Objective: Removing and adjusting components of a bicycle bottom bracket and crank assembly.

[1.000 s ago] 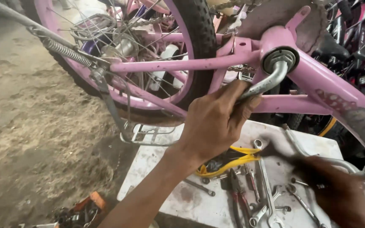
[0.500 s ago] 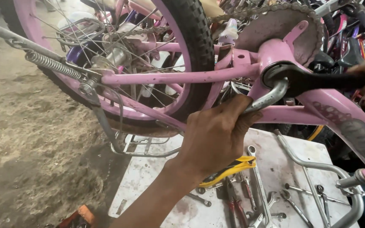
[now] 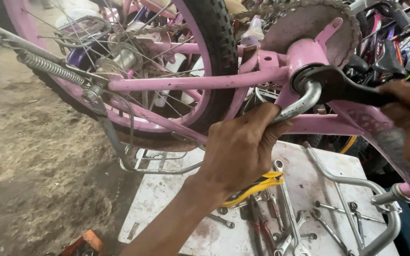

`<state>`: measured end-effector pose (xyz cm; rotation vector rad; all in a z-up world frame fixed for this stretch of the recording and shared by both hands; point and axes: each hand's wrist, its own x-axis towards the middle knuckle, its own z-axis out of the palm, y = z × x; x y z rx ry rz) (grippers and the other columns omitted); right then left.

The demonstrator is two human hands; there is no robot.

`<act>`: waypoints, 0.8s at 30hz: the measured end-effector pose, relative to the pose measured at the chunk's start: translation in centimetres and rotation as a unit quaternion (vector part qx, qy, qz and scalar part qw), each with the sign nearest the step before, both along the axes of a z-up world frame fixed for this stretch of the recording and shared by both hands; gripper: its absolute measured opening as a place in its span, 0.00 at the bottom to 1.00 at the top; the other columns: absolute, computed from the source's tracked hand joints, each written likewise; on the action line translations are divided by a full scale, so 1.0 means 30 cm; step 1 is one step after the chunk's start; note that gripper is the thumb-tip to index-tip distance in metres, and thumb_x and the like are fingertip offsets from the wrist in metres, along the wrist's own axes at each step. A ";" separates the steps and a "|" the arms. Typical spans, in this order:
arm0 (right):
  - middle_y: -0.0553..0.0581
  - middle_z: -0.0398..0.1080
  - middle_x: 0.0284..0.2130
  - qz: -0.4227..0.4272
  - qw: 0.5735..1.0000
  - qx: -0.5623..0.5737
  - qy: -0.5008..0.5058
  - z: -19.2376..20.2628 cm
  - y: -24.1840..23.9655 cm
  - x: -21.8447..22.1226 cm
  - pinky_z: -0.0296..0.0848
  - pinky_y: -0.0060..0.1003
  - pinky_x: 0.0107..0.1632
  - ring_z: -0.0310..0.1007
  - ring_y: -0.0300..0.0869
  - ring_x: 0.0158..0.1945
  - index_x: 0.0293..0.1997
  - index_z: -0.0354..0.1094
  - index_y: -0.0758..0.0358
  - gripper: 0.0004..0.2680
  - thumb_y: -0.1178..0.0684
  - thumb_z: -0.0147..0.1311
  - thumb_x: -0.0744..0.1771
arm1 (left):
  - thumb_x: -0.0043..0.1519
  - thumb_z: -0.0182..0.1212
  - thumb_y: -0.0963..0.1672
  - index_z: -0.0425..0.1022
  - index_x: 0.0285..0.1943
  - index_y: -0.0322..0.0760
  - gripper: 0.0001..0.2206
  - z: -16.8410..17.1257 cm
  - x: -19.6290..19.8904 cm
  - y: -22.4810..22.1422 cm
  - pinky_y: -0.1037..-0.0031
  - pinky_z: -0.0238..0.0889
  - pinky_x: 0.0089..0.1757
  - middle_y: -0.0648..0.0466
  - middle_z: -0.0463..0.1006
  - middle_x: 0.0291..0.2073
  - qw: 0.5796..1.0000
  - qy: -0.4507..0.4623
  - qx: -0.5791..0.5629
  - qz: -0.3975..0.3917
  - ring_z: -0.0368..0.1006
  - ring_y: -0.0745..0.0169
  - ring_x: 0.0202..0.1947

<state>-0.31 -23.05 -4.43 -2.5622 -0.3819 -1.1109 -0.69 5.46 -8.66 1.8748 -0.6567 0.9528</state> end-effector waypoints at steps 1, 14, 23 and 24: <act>0.63 0.70 0.26 -0.002 1.000 -0.005 -0.010 -0.030 0.028 0.001 0.67 0.38 0.36 0.68 0.44 0.28 0.54 0.77 0.69 0.10 0.60 0.59 0.68 | 0.72 0.56 0.47 0.70 0.45 0.40 0.08 -0.007 -0.001 -0.004 0.57 0.64 0.30 0.51 0.78 0.29 1.000 -0.020 -0.011 0.000 0.76 0.46 0.29; 0.53 0.73 0.43 0.253 0.800 0.544 0.017 -0.295 0.611 -0.037 0.70 0.29 0.49 0.71 0.34 0.46 0.54 0.69 0.73 0.08 0.56 0.49 0.73 | 0.73 0.54 0.48 0.67 0.43 0.39 0.10 0.019 -0.025 -0.014 0.57 0.65 0.31 0.50 0.78 0.30 0.999 -0.037 -0.014 0.007 0.76 0.44 0.30; 0.49 0.73 0.33 0.110 0.873 0.475 0.018 -0.423 0.115 -0.043 0.63 0.28 0.39 0.64 0.32 0.33 0.53 0.73 0.70 0.07 0.56 0.53 0.74 | 0.71 0.55 0.49 0.68 0.41 0.39 0.11 0.006 -0.024 -0.006 0.55 0.64 0.30 0.49 0.76 0.25 1.000 -0.001 -0.002 0.027 0.76 0.43 0.28; 0.53 0.74 0.34 0.087 0.955 0.279 -0.049 -0.320 0.070 -0.053 0.67 0.29 0.41 0.68 0.34 0.34 0.54 0.73 0.71 0.06 0.59 0.56 0.74 | 0.72 0.55 0.49 0.68 0.42 0.39 0.11 0.007 -0.023 -0.005 0.56 0.64 0.30 0.49 0.77 0.26 1.000 -0.006 -0.006 0.019 0.76 0.43 0.27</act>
